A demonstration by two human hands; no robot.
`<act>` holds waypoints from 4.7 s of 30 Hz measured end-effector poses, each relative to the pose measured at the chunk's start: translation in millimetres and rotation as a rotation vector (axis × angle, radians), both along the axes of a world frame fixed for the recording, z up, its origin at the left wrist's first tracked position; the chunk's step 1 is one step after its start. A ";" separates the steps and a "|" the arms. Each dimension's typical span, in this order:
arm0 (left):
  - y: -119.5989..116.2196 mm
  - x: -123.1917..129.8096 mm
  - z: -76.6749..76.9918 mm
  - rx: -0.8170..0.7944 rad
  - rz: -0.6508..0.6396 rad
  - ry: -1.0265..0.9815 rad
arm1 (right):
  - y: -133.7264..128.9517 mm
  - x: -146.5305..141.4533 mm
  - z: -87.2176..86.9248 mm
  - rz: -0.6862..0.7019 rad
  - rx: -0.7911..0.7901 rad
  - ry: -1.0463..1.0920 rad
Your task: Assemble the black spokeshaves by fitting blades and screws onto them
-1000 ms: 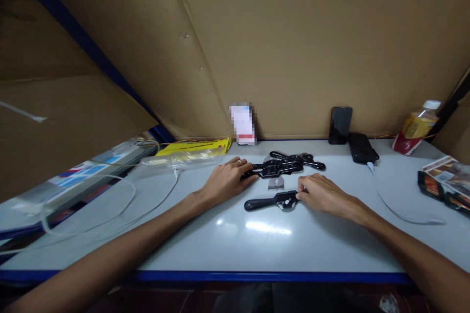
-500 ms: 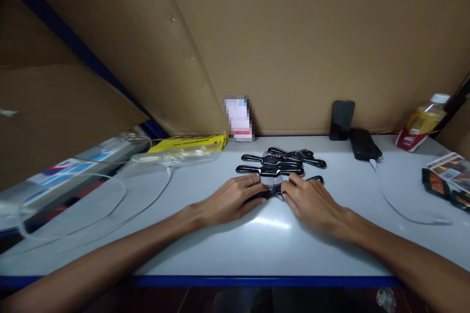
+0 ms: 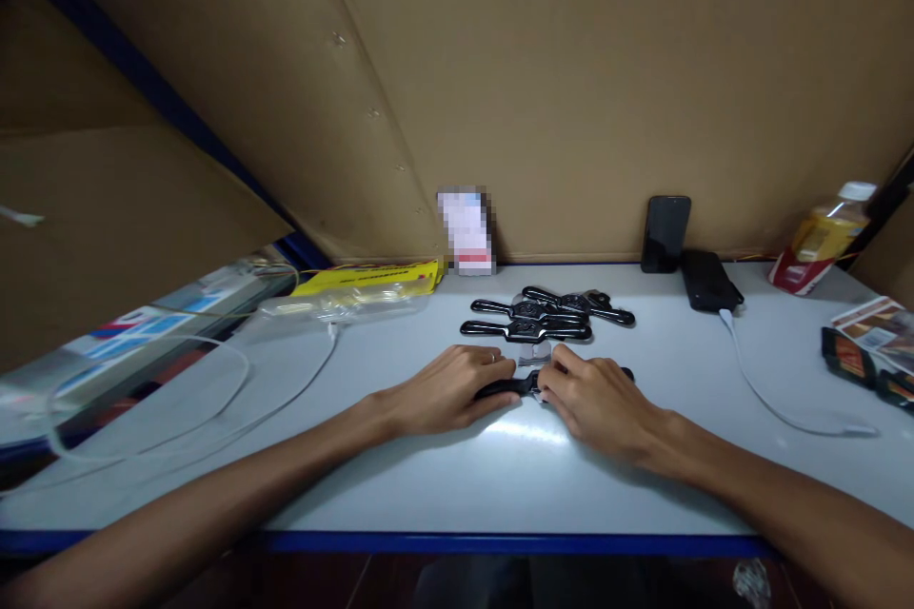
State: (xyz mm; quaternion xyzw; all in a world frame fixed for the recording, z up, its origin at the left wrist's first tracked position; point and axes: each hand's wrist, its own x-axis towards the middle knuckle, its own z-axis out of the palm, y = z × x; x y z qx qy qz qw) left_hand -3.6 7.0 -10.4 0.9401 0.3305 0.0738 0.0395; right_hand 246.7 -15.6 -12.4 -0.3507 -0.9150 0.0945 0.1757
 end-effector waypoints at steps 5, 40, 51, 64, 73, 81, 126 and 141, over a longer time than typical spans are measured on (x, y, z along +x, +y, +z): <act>3.0 -2.2 0.8 0.024 -0.026 0.014 | -1.3 1.5 0.3 0.080 0.003 -0.019; -6.6 1.0 9.8 0.007 -0.076 0.050 | 0.9 6.7 8.7 0.157 -0.119 0.047; -7.5 0.6 7.2 -0.089 -0.086 -0.045 | -8.3 2.5 13.1 0.110 -0.056 -0.032; -35.4 8.3 13.5 -0.199 -0.399 -0.114 | -0.5 6.8 13.8 0.047 -0.049 -0.054; -7.5 -1.5 7.1 0.251 -0.179 -0.101 | 1.9 7.0 12.0 0.083 0.063 -0.041; -9.0 2.7 6.0 0.095 -0.199 0.046 | -1.2 4.0 2.5 0.110 0.133 0.057; -9.5 4.1 3.5 0.219 -0.208 0.106 | -15.3 -3.5 5.2 0.129 0.183 -0.057; 4.8 -3.9 1.2 0.205 -0.235 0.100 | -3.6 2.5 -1.7 0.299 0.269 -0.045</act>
